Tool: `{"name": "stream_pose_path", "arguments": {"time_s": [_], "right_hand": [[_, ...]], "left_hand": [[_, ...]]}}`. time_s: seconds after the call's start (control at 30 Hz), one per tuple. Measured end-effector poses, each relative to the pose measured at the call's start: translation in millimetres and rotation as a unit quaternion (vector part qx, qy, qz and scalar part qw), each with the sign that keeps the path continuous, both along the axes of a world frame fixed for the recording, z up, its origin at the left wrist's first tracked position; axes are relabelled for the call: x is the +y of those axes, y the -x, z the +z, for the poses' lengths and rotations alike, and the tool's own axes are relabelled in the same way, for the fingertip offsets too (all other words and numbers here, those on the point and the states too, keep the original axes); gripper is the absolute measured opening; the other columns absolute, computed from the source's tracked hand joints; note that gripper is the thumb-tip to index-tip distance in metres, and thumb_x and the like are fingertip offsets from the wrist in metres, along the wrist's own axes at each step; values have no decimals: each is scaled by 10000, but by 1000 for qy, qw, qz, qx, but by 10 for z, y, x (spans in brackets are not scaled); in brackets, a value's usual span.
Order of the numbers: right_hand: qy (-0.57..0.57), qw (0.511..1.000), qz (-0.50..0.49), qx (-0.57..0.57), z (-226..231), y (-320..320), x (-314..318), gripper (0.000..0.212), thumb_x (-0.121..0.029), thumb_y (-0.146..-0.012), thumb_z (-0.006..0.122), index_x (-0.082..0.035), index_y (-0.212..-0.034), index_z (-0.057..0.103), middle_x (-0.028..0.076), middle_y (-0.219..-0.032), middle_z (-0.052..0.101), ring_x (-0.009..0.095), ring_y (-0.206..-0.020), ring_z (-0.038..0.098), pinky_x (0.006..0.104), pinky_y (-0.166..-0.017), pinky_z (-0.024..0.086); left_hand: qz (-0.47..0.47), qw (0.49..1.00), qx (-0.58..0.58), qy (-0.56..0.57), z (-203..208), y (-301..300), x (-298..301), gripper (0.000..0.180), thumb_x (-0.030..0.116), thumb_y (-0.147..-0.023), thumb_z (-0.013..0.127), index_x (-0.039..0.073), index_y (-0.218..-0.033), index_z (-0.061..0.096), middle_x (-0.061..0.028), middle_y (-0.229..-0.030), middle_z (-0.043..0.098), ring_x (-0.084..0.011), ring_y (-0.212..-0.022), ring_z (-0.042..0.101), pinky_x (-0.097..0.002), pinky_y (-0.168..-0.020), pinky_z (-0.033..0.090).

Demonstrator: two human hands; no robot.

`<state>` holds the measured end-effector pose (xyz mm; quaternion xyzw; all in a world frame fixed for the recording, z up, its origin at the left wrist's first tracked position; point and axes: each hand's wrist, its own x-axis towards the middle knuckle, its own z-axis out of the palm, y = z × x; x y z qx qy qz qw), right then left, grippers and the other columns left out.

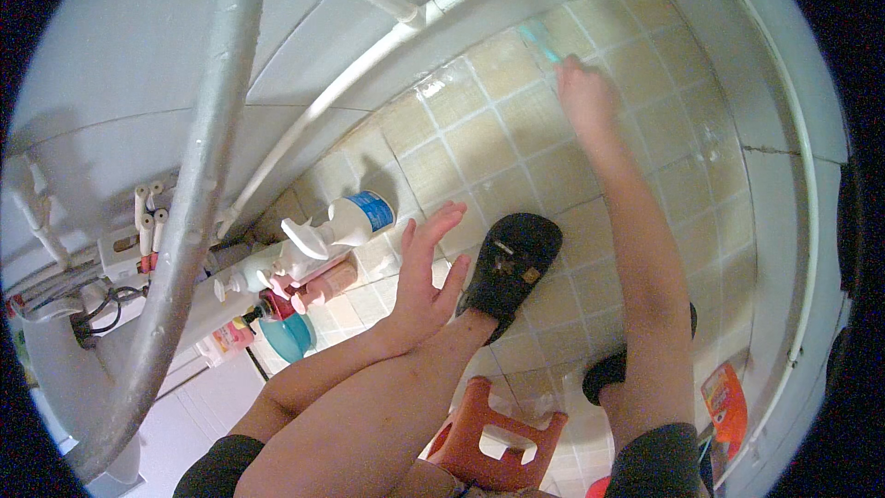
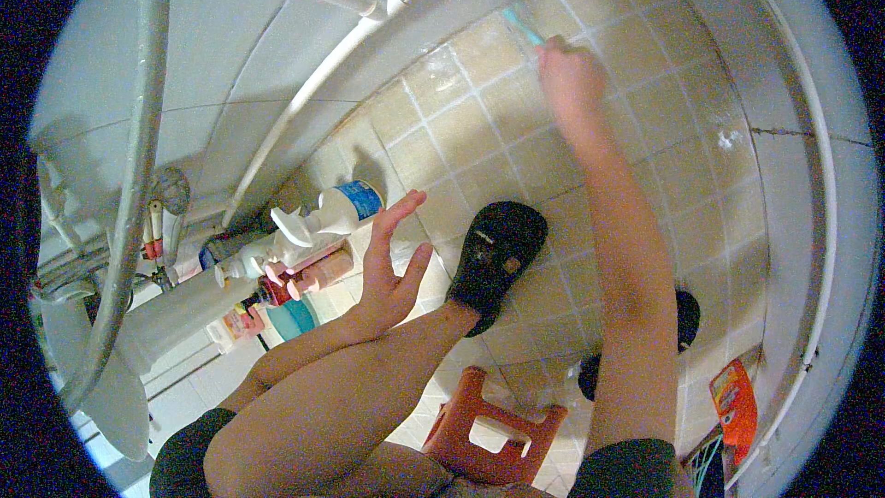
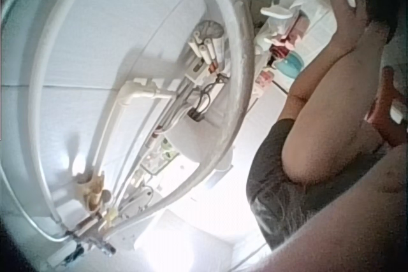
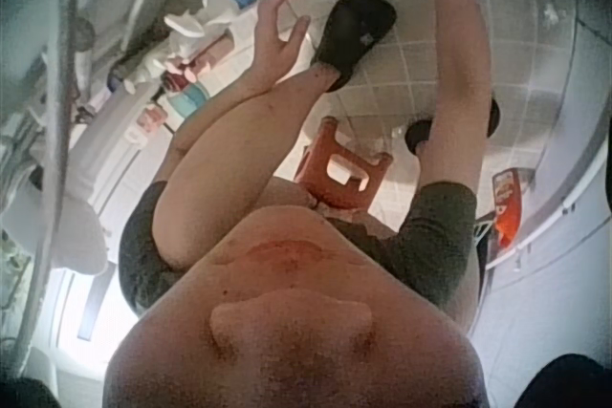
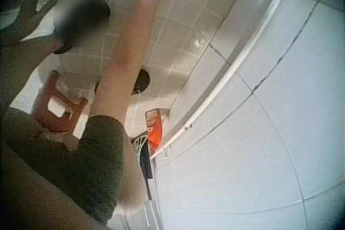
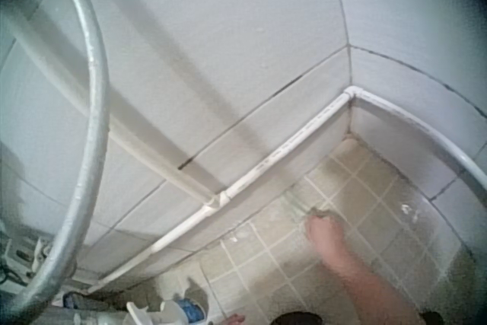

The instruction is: The person sits on a small stool and scrubs the tiled bathroom floor with a toothbrush. They apply cleaning solution from a bottle and continue scrubbing the grout lines and tile surfaces before leaving the bathroom.

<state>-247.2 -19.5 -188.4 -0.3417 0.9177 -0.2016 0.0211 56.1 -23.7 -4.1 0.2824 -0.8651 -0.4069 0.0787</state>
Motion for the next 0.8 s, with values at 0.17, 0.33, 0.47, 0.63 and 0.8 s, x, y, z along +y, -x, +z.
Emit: {"name": "stream_pose_path", "arguments": {"time_s": [0.17, 0.33, 0.47, 0.63, 0.8], "right_hand": [[-4, 1000, -18, -19, 27, 0, -4, 342, -365, -948, 478, -47, -917, 602, 184, -714, 658, 359, -667, 668, 480, -573, 533], [-23, 1000, 6, -14, 21, -48, 27, 323, -357, -952, 474, -62, -926, 604, 185, -708, 654, 364, -689, 667, 485, -580, 527], [-56, 997, 54, -19, 58, -100, 32, 314, -343, -952, 476, -58, -925, 605, 186, -714, 655, 382, -685, 659, 503, -590, 520], [-23, 999, 35, -23, 88, 1, 27, 313, -341, -948, 479, -56, -940, 607, 192, -720, 655, 404, -694, 652, 518, -610, 514], [3, 999, 4, -48, 18, 106, 77, 317, -346, -945, 483, -55, -946, 608, 197, -735, 656, 400, -707, 650, 522, -624, 510]], "left_hand": [[2, 1000, -6, -7, 19, 3, -9, 504, 5, -837, 579, 49, -1314, 424, -149, -1358, 475, -284, -1320, 393, -415, -1117, 229], [-1, 1000, -15, 5, 25, -3, -19, 494, 27, -846, 580, 49, -1313, 424, -146, -1354, 480, -285, -1317, 396, -422, -1120, 218], [2, 1000, -6, 4, 9, -15, -10, 491, 41, -848, 584, 55, -1313, 428, -141, -1350, 485, -289, -1316, 398, -452, -1127, 186], [3, 1000, -10, 8, 18, -1, -2, 496, 37, -846, 587, 75, -1316, 431, -125, -1347, 492, -289, -1315, 401, -479, -1132, 160], [4, 1000, -8, 7, 3, -10, -3, 496, 32, -845, 586, 83, -1315, 436, -120, -1344, 496, -283, -1316, 401, -483, -1131, 158]]}}
